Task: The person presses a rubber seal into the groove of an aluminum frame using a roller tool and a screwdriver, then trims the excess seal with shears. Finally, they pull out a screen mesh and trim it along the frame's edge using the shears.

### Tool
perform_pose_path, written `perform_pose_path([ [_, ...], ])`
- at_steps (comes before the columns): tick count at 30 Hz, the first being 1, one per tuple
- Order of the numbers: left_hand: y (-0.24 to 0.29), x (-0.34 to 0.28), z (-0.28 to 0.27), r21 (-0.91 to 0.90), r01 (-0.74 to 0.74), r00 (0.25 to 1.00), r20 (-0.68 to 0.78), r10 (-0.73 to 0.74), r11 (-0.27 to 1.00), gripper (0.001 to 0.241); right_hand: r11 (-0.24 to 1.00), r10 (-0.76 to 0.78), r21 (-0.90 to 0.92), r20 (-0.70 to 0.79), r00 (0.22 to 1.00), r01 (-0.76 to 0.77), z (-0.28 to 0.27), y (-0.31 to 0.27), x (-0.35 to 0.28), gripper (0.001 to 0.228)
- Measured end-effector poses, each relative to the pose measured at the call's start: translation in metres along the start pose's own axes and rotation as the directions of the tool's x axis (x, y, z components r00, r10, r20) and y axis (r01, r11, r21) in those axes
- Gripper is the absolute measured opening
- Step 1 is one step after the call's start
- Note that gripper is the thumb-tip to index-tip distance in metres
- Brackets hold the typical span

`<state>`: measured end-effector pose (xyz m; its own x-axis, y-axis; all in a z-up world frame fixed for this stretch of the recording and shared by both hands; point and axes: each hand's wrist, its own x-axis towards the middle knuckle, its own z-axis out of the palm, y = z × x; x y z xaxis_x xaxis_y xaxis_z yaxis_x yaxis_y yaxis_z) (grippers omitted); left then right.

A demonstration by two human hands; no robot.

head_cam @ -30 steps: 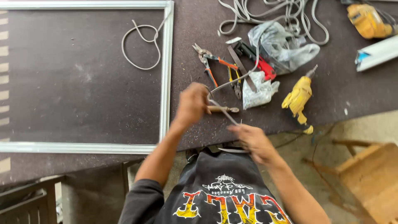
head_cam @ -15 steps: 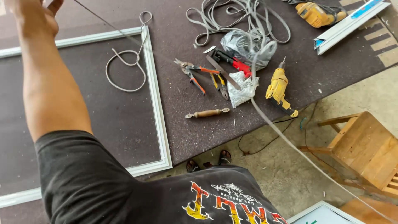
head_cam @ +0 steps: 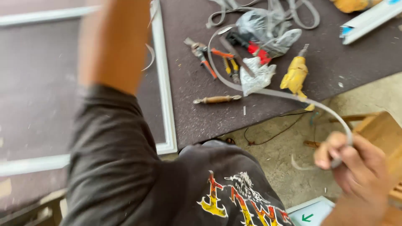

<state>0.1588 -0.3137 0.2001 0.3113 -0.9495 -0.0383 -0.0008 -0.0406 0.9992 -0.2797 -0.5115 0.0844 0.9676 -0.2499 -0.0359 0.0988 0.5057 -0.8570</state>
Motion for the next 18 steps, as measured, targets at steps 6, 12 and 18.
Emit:
perform_pose_path([
  [6,-0.096,-0.132,0.099,0.099,0.059,0.990,0.119,-0.071,0.993,0.087,0.880,0.014,-0.473,0.119,0.993,0.045,0.157,0.021,0.137,0.024],
  [12,-0.114,-0.278,0.076,0.082,0.112,0.802,-0.596,-0.042,0.990,0.068,0.772,0.489,-0.624,0.463,0.739,-0.120,0.220,0.106,0.138,0.032],
  [18,-0.126,-0.330,0.088,-0.710,-0.191,0.796,-0.516,-0.316,0.678,0.048,0.720,0.572,-0.691,0.643,0.509,0.065,0.260,0.143,0.106,0.046],
])
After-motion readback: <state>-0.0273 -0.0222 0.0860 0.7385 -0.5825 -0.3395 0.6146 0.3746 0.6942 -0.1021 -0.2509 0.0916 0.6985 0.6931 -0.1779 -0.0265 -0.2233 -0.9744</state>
